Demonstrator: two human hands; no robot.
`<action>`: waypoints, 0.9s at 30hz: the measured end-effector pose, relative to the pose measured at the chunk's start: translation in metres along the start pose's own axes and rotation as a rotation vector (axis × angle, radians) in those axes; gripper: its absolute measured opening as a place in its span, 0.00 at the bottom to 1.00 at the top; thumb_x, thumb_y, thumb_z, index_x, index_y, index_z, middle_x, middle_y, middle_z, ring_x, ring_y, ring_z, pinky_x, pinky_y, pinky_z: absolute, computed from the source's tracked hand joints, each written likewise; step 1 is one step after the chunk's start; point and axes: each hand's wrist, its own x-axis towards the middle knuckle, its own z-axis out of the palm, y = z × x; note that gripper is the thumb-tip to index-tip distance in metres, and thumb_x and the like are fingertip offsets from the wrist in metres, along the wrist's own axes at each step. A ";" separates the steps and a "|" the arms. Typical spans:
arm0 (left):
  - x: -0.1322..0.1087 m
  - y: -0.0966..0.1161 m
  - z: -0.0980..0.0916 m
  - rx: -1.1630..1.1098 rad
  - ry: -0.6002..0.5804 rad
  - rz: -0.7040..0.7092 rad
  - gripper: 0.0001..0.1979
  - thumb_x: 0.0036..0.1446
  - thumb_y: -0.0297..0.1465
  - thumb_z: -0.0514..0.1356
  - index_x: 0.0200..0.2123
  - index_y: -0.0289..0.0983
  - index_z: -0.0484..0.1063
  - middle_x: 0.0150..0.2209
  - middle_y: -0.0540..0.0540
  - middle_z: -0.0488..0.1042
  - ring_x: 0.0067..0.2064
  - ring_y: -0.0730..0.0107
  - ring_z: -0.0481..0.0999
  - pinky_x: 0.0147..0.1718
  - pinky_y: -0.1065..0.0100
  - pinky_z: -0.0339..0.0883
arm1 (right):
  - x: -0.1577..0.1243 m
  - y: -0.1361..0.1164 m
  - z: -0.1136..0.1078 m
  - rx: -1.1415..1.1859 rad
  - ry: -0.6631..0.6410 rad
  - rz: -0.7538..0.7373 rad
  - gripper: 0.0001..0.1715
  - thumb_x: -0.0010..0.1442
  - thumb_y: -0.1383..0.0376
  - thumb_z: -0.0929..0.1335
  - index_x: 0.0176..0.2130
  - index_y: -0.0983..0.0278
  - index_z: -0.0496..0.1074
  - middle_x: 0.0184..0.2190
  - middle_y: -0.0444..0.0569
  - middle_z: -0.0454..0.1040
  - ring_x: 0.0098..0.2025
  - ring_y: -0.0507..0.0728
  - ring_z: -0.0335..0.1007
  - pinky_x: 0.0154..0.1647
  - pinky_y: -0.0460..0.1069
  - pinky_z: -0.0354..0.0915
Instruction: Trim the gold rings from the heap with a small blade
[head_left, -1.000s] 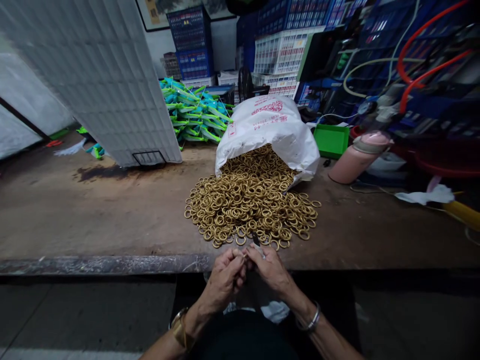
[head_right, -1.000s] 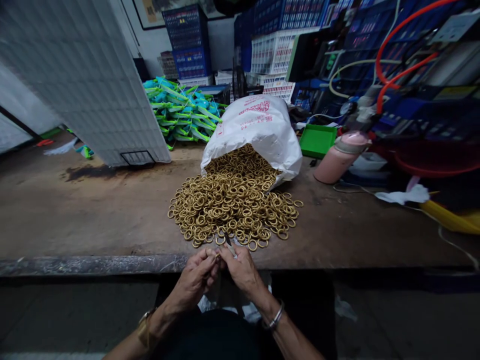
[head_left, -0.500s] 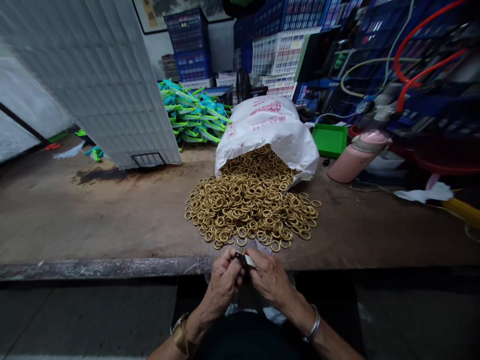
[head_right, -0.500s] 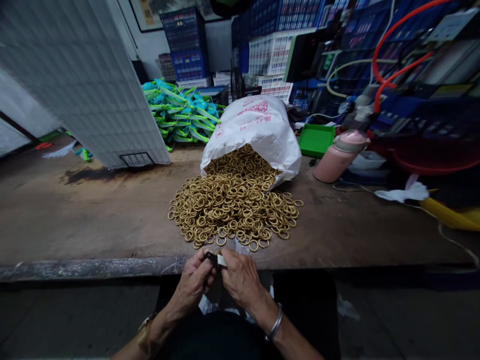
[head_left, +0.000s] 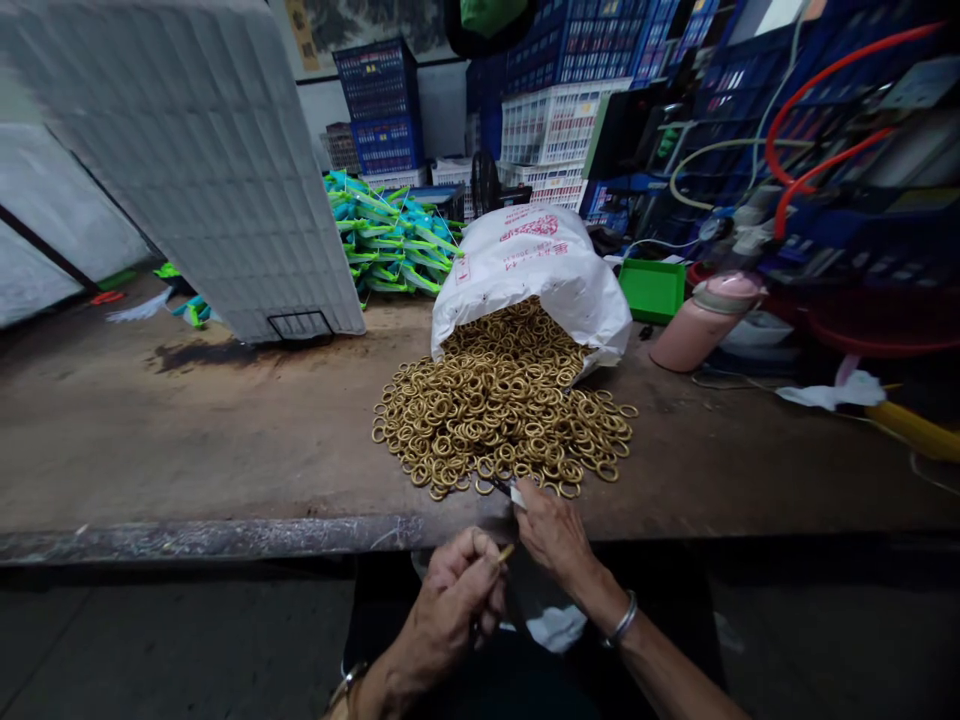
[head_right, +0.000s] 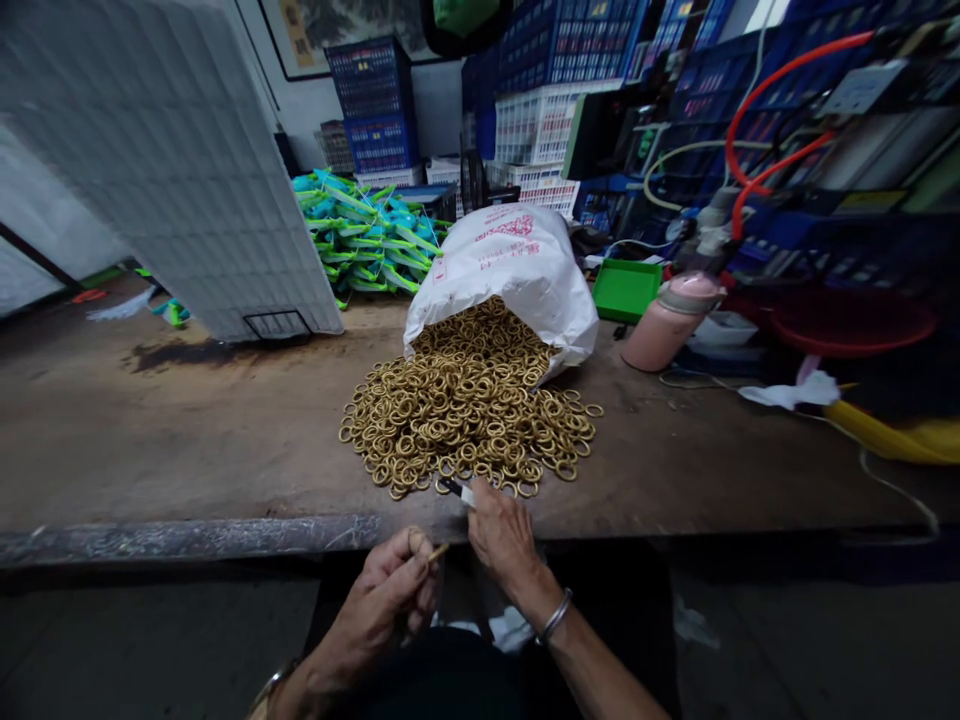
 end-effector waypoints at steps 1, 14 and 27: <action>0.000 0.000 -0.001 -0.091 0.015 -0.031 0.13 0.54 0.41 0.56 0.29 0.37 0.59 0.19 0.56 0.61 0.15 0.83 0.54 0.13 0.77 0.45 | 0.002 0.001 0.002 0.002 0.032 -0.008 0.10 0.55 0.71 0.58 0.34 0.64 0.66 0.25 0.48 0.73 0.27 0.54 0.67 0.26 0.48 0.47; 0.007 -0.002 -0.021 -0.449 0.127 -0.172 0.14 0.43 0.33 0.64 0.34 0.37 0.67 0.24 0.52 0.68 0.19 0.81 0.63 0.14 0.78 0.46 | 0.022 -0.036 0.010 -0.062 0.071 0.109 0.05 0.59 0.66 0.60 0.37 0.63 0.64 0.28 0.49 0.75 0.31 0.58 0.72 0.27 0.48 0.48; 0.023 -0.008 -0.028 -0.163 0.217 -0.023 0.16 0.46 0.41 0.62 0.22 0.35 0.63 0.17 0.54 0.63 0.17 0.80 0.59 0.14 0.77 0.48 | 0.025 -0.018 0.009 0.382 0.083 0.090 0.05 0.50 0.70 0.60 0.28 0.63 0.64 0.21 0.41 0.66 0.25 0.51 0.60 0.26 0.45 0.51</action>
